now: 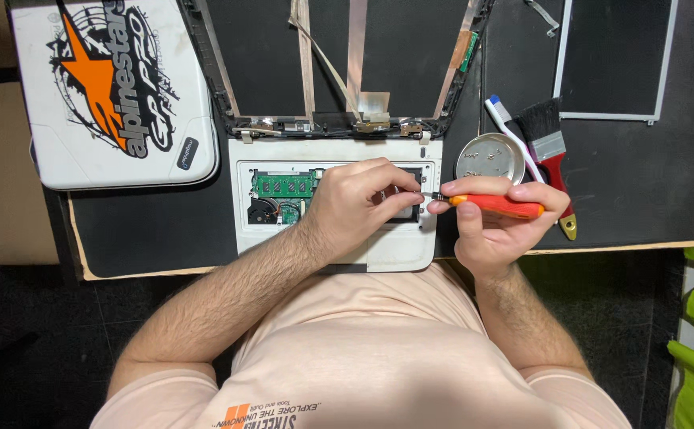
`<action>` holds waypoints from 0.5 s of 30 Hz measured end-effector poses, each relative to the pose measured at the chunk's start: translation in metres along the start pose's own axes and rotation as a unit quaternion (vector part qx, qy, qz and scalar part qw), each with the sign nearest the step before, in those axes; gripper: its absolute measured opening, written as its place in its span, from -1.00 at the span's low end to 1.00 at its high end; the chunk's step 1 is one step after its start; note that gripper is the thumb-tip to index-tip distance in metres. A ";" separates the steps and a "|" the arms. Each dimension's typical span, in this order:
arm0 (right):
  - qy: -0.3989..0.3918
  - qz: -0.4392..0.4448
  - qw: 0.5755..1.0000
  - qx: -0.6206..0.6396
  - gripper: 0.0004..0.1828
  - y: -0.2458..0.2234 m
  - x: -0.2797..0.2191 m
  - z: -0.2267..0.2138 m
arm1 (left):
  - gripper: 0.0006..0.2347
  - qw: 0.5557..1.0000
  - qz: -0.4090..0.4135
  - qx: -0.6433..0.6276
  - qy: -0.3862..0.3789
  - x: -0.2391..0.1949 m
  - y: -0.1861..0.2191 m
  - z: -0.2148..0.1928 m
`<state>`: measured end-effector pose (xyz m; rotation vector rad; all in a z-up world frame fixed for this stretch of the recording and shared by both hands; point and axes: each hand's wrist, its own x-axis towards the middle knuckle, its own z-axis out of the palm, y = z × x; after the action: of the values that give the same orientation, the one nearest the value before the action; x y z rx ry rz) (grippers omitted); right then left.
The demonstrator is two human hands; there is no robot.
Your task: The person uses a screwdriver to remove screws from the internal components of a disassembled laptop. They then place a metal cover plate over the hard drive and secure it with screws. Finally, they pick up a black plastic casing part.
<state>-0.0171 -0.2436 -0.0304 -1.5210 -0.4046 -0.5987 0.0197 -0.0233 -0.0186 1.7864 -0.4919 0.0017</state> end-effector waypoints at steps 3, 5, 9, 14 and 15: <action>-0.002 0.001 1.000 -0.009 -0.49 -0.002 0.001 0.002 | -0.93 1.000 0.002 0.002 0.004 0.000 0.000 0.001; -0.006 -0.004 1.000 -0.008 -0.48 -0.001 0.001 0.001 | -0.93 1.000 0.004 0.006 0.001 -0.001 -0.002 0.001; -0.010 -0.008 1.000 -0.007 -0.49 0.001 -0.001 0.001 | -0.93 1.000 0.011 0.019 -0.003 -0.001 -0.003 0.001; -0.012 -0.012 1.000 -0.007 -0.49 0.002 -0.002 0.001 | -0.93 0.999 0.017 0.036 -0.005 -0.001 -0.002 0.001; -0.010 -0.009 1.000 -0.012 -0.50 0.001 -0.002 0.002 | -0.92 0.999 0.018 0.038 -0.007 -0.001 -0.002 0.001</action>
<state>-0.0177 -0.2412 -0.0329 -1.5487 -0.4268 -0.6048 0.0194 -0.0235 -0.0204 1.8536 -0.5407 0.0339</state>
